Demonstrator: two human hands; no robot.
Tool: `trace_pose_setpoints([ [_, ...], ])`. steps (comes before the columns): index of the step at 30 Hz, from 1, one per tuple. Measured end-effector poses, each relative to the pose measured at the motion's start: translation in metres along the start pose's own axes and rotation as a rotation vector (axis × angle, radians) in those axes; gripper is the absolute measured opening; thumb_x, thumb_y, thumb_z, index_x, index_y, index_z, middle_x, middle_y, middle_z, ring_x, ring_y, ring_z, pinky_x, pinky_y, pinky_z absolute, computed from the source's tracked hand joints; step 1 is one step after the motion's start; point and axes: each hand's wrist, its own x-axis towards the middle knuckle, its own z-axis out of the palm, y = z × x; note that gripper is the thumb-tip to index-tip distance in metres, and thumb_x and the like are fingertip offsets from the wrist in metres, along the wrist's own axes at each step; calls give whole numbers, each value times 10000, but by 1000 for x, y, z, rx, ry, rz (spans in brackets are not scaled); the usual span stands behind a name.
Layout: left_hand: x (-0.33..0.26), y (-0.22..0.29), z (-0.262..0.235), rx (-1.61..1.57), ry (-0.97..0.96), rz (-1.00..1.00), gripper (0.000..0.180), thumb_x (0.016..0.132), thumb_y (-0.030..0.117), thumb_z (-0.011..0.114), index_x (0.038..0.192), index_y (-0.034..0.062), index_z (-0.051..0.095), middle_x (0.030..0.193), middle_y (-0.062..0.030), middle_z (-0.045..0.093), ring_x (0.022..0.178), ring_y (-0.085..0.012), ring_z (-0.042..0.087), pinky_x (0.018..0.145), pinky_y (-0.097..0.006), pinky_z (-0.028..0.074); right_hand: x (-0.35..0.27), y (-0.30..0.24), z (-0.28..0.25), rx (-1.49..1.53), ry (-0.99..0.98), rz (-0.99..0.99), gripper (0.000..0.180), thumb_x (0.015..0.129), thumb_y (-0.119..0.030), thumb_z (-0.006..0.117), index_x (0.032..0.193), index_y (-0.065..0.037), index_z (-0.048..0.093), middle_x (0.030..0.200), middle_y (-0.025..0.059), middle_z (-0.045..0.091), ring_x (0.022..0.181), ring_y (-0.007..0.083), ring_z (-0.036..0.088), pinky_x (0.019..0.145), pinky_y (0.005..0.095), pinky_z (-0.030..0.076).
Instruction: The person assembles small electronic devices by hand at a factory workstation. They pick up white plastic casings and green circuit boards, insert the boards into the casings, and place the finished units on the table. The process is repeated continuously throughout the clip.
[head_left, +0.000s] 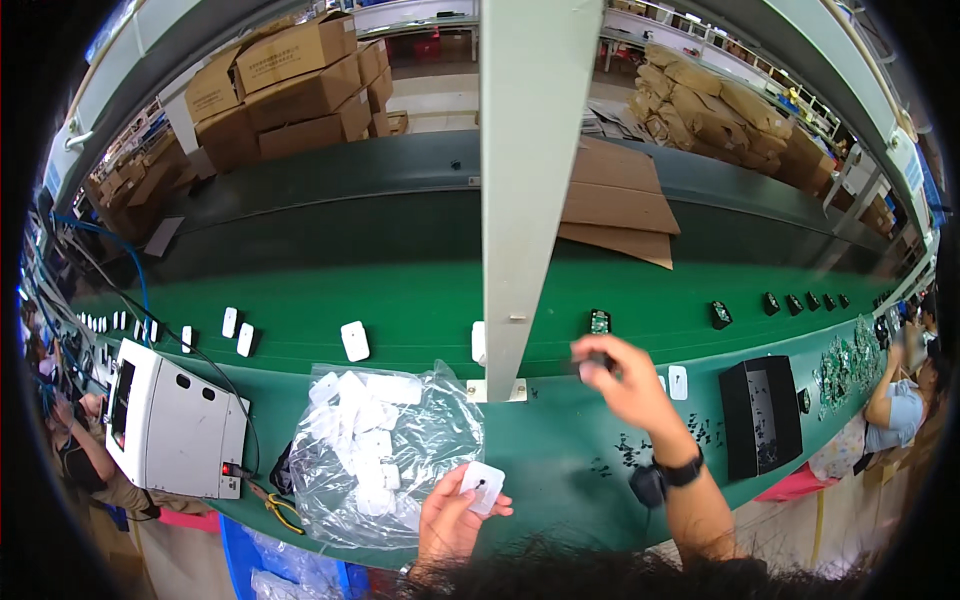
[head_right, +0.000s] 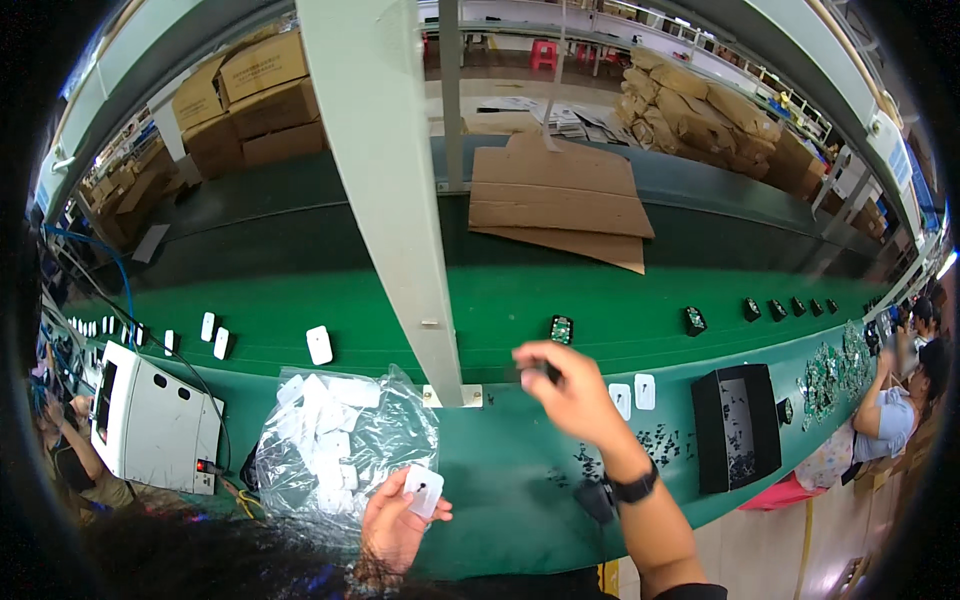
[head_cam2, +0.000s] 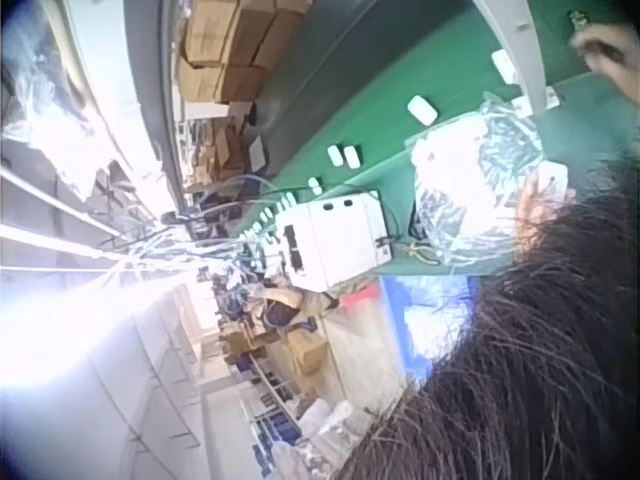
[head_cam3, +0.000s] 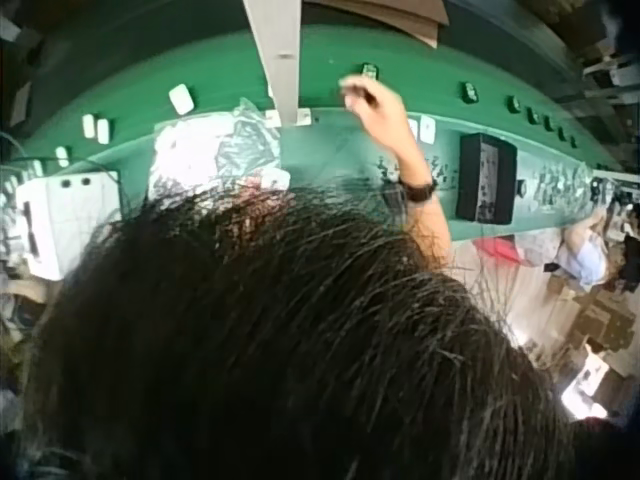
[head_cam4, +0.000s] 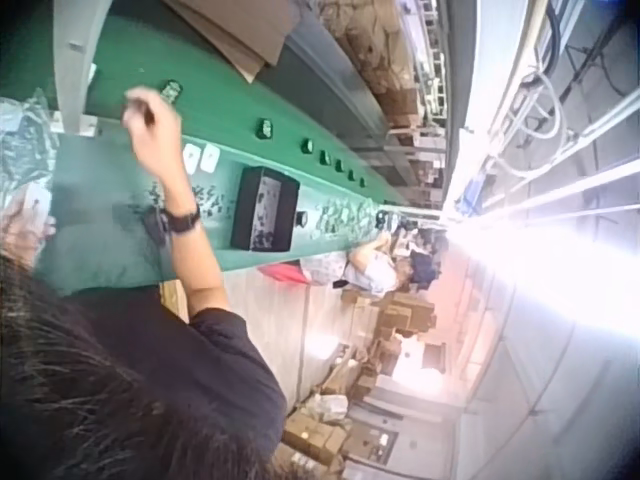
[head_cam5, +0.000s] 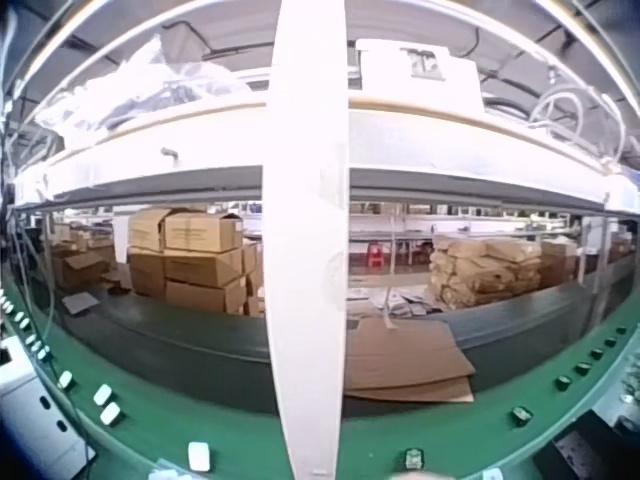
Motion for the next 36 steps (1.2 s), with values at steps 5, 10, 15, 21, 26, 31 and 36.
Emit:
trace_pose_setpoints([
  [5, 1, -16, 21, -128, -39, -103, 482, 1024, 190, 477, 1398, -108, 425, 1219, -285, 605, 1078, -437, 652, 969, -567, 520, -95, -41, 8, 198, -421, 3, 318, 831, -21, 744, 1102, -66, 585, 1119, 45, 613, 990, 115, 580, 807, 279, 481],
  [10, -5, -22, 33, -135, -72, -131, 477, 1028, 181, 470, 1399, -114, 424, 1269, -277, 587, 1174, -433, 609, 1061, -551, 467, -128, -42, 23, 357, -234, 65, 332, 813, -22, 750, 1083, -58, 560, 1089, 35, 615, 926, 136, 588, 795, 289, 498],
  [15, -15, -27, 49, -232, -114, -124, 490, 1007, 131, 499, 1427, -105, 409, 1326, -258, 568, 1241, -432, 571, 1104, -545, 439, -140, -73, 2, -182, -380, -66, 438, 810, -134, 697, 1240, -109, 615, 918, 75, 626, 702, 235, 637, 625, 360, 536],
  [21, -24, -31, 51, -158, -161, -97, 536, 990, 139, 536, 1444, -94, 371, 1355, -256, 548, 1256, -461, 549, 1085, -546, 451, -153, -82, 16, -456, -313, -138, 583, 788, -246, 666, 1361, -161, 596, 740, 82, 571, 540, 298, 585, 518, 420, 513],
  [26, -27, -28, 47, -171, -170, -109, 534, 985, 131, 550, 1441, -91, 383, 1353, -258, 550, 1258, -456, 549, 1093, -553, 439, -151, -77, 23, -435, -330, -158, 592, 772, -244, 676, 1355, -170, 605, 733, 81, 572, 536, 295, 584, 514, 414, 510],
  [31, -29, -28, 44, -193, -148, -111, 524, 984, 129, 553, 1434, -90, 398, 1349, -260, 551, 1260, -451, 548, 1096, -561, 434, -148, -80, 27, -420, -336, -143, 590, 755, -230, 691, 1337, -168, 618, 721, 76, 571, 531, 290, 583, 506, 414, 507],
  [36, -30, -28, 43, -163, -101, -123, 493, 989, 104, 531, 1421, -99, 409, 1355, -270, 542, 1258, -442, 555, 1087, -568, 442, -146, -80, 29, -448, -324, -169, 580, 745, -225, 699, 1317, -162, 626, 714, 65, 569, 516, 280, 582, 495, 405, 511],
])
